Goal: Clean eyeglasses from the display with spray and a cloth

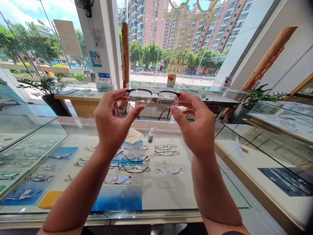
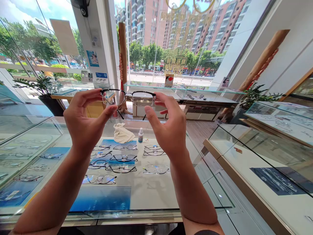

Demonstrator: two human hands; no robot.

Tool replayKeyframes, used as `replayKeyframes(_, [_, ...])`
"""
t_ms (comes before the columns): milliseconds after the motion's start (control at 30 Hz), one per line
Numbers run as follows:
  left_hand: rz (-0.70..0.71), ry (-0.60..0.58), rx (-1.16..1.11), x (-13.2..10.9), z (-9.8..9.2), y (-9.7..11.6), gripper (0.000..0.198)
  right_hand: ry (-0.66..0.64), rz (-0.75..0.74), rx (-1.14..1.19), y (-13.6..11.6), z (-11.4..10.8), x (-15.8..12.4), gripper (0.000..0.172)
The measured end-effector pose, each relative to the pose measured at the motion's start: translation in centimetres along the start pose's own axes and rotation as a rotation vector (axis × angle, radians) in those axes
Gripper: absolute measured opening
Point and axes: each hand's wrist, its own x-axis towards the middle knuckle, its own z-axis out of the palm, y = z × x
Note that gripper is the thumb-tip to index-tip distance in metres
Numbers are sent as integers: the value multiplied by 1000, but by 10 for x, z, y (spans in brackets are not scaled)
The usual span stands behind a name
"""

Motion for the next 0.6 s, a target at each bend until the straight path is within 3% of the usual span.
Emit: replayKeyframes(600, [60, 5, 40, 1, -4, 2, 52, -39, 43, 36, 1, 3, 0, 45])
